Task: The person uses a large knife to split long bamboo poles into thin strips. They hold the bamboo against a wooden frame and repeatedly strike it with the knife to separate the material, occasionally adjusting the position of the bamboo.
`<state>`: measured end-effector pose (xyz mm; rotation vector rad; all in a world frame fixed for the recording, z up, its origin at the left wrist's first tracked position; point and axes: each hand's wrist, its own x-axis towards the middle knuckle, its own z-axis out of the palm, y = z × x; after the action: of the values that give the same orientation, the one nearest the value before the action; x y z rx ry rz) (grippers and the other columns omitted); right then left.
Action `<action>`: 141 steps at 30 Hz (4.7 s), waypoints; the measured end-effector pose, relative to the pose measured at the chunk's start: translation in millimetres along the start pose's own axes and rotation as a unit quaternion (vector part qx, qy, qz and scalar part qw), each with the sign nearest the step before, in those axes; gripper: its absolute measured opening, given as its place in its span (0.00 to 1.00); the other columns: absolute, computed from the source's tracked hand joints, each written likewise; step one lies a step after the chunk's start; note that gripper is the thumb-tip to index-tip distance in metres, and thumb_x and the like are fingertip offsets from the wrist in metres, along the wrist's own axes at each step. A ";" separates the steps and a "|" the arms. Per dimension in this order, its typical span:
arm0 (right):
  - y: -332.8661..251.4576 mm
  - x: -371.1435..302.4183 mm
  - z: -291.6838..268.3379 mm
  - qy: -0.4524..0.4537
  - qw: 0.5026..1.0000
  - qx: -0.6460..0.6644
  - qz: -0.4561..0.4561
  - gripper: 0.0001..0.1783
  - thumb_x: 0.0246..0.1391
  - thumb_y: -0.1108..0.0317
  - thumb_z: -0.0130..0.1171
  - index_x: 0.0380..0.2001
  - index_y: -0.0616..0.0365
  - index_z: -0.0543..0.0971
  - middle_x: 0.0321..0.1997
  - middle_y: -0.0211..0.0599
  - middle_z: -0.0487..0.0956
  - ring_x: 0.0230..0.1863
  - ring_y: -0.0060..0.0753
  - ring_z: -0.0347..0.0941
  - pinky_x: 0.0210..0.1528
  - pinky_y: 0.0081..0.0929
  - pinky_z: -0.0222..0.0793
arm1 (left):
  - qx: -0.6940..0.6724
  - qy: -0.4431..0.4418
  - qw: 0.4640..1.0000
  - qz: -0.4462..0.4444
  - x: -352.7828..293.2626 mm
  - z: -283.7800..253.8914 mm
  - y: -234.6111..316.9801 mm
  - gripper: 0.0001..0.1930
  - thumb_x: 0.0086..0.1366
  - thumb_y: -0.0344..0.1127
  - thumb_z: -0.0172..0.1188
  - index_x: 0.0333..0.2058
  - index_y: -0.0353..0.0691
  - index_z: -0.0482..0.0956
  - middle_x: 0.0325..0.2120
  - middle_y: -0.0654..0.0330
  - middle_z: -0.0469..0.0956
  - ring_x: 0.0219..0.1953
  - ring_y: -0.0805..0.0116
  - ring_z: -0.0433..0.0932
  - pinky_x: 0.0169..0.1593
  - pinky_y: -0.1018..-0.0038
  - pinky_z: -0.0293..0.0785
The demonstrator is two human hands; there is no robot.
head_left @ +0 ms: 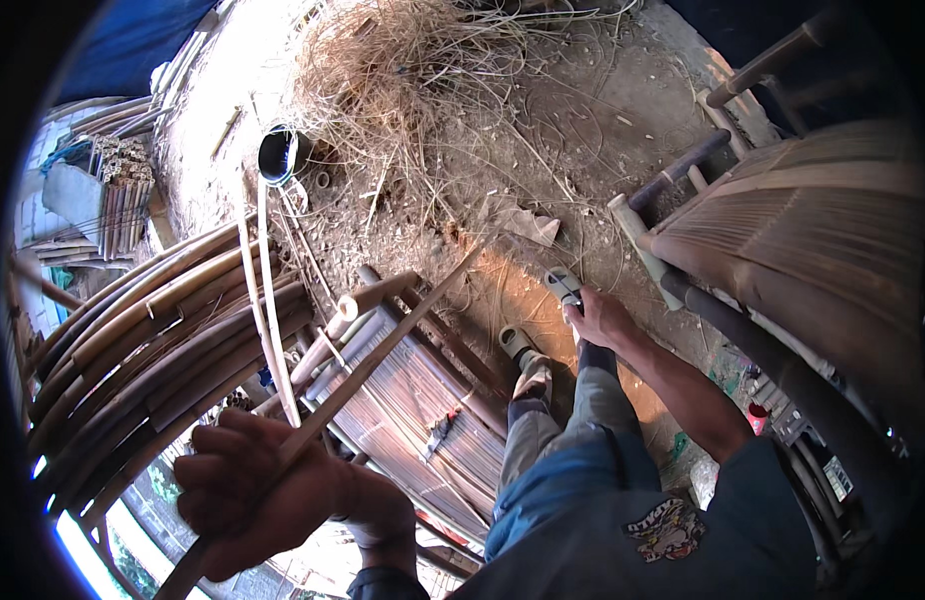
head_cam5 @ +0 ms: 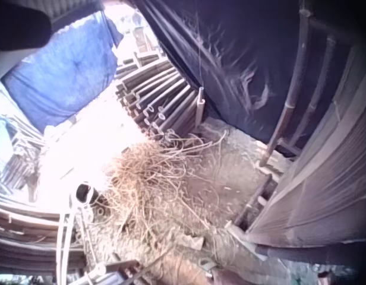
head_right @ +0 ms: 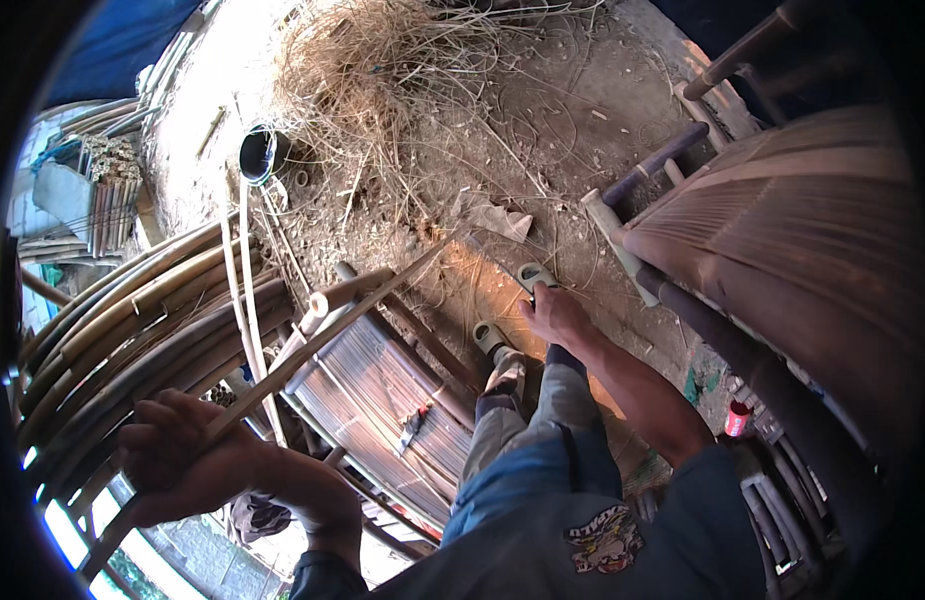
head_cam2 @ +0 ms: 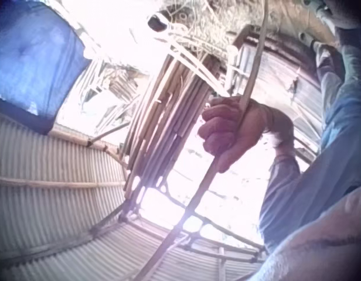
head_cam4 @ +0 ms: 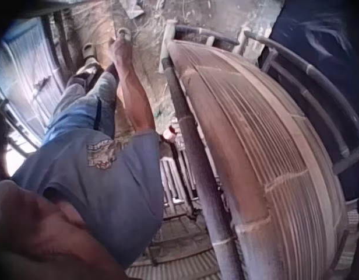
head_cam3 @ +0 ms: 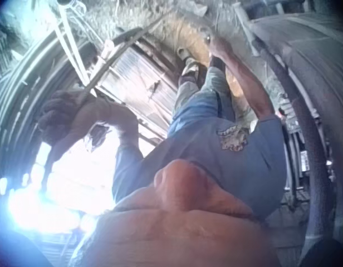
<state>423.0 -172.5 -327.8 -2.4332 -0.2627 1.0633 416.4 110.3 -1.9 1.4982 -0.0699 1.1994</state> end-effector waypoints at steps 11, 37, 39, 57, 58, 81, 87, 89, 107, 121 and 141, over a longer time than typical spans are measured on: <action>8.1 166.1 75.0 -0.003 0.986 0.007 -0.169 0.13 0.58 0.61 0.54 0.26 0.57 0.70 0.13 0.37 0.72 0.12 0.33 0.70 0.13 0.33 0.68 | -0.001 -0.030 0.999 -0.032 -52.9 15.2 -108.0 0.23 0.69 0.53 0.43 0.17 0.47 0.62 0.17 0.70 0.59 0.20 0.78 0.57 0.24 0.77 0.53; 3.1 141.8 68.5 0.067 0.997 0.024 0.018 0.17 0.57 0.57 0.51 0.34 0.62 0.77 0.30 0.52 0.80 0.33 0.55 0.78 0.33 0.44 0.74 | 0.183 0.128 0.970 0.097 53.5 -96.6 144.3 0.22 0.70 0.51 0.42 0.19 0.47 0.66 0.15 0.69 0.59 0.18 0.76 0.58 0.25 0.77 0.55; -18.8 88.0 64.9 0.153 0.983 0.043 -0.090 0.15 0.57 0.60 0.53 0.36 0.62 0.77 0.32 0.50 0.81 0.28 0.48 0.77 0.28 0.39 0.73 | 0.087 -0.038 0.991 0.091 33.4 -145.5 192.4 0.22 0.69 0.48 0.44 0.19 0.42 0.61 0.19 0.65 0.55 0.22 0.72 0.55 0.30 0.75 0.57; -227.2 -225.7 154.7 -0.096 0.845 0.515 -0.112 0.21 0.54 0.50 0.64 0.21 0.55 0.72 0.16 0.27 0.70 0.13 0.21 0.65 0.15 0.22 0.63 | 0.199 0.066 0.740 -0.639 -403.5 -247.6 430.3 0.27 0.68 0.48 0.53 0.56 0.31 0.67 0.44 0.49 0.76 0.51 0.55 0.74 0.54 0.63 0.72; -228.6 -247.2 166.5 -0.097 0.854 0.496 -0.125 0.22 0.54 0.50 0.64 0.21 0.55 0.72 0.16 0.27 0.70 0.13 0.21 0.65 0.16 0.22 0.64 | 0.358 -0.083 0.765 -0.529 -394.9 -240.4 432.5 0.27 0.67 0.47 0.54 0.55 0.31 0.68 0.47 0.48 0.75 0.56 0.54 0.70 0.57 0.64 0.68; -300.7 -324.3 165.1 -0.030 0.610 -0.196 -0.767 0.32 0.59 0.34 0.43 0.30 0.56 0.73 0.18 0.44 0.76 0.20 0.45 0.78 0.22 0.40 0.74 | 0.191 0.332 0.797 -0.468 -359.4 -271.1 354.4 0.17 0.70 0.40 0.53 0.25 0.33 0.76 0.14 0.70 0.65 0.18 0.82 0.60 0.21 0.77 0.56; -308.2 -324.8 143.6 -0.089 0.715 -0.181 -0.670 0.28 0.58 0.38 0.48 0.31 0.54 0.75 0.18 0.48 0.77 0.24 0.55 0.78 0.25 0.44 0.73 | 0.273 0.307 0.778 -0.476 -367.5 -249.9 352.8 0.20 0.69 0.41 0.54 0.22 0.31 0.73 0.13 0.68 0.64 0.19 0.79 0.60 0.22 0.73 0.57; -300.6 -329.1 134.1 -0.116 0.616 -0.207 -0.751 0.27 0.59 0.39 0.48 0.30 0.55 0.74 0.17 0.46 0.76 0.23 0.52 0.78 0.24 0.44 0.72 | 0.263 0.300 0.782 -0.479 -368.8 -246.3 353.4 0.19 0.69 0.41 0.54 0.23 0.31 0.74 0.14 0.68 0.64 0.20 0.79 0.60 0.22 0.73 0.57; -291.4 -291.9 96.8 -0.004 0.694 -0.129 -0.709 0.25 0.57 0.41 0.54 0.29 0.56 0.75 0.20 0.45 0.77 0.23 0.49 0.78 0.24 0.41 0.72 | 0.270 0.206 0.796 -0.501 -385.3 -223.0 372.3 0.15 0.68 0.38 0.54 0.26 0.32 0.73 0.14 0.63 0.62 0.20 0.80 0.60 0.22 0.74 0.59; -344.2 -194.0 -13.1 0.195 0.820 -0.140 -0.520 0.34 0.58 0.30 0.41 0.27 0.52 0.75 0.13 0.38 0.74 0.19 0.33 0.75 0.16 0.40 0.67 | 0.294 0.095 0.815 -0.490 -409.3 -195.5 428.3 0.10 0.67 0.34 0.55 0.39 0.35 0.81 0.15 0.58 0.70 0.20 0.79 0.68 0.24 0.77 0.66; -360.5 -142.9 -173.4 0.295 0.836 -0.032 -0.460 0.42 0.54 0.26 0.40 0.24 0.60 0.77 0.19 0.37 0.76 0.21 0.36 0.74 0.24 0.36 0.67 | 0.309 0.157 0.740 -0.577 -505.7 -230.9 437.9 0.17 0.68 0.34 0.50 0.52 0.33 0.72 0.15 0.63 0.71 0.18 0.76 0.72 0.23 0.76 0.68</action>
<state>456.8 32.4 42.8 -2.0978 -1.1043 -0.1250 -240.3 -140.1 -84.3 1.4034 1.4221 0.3769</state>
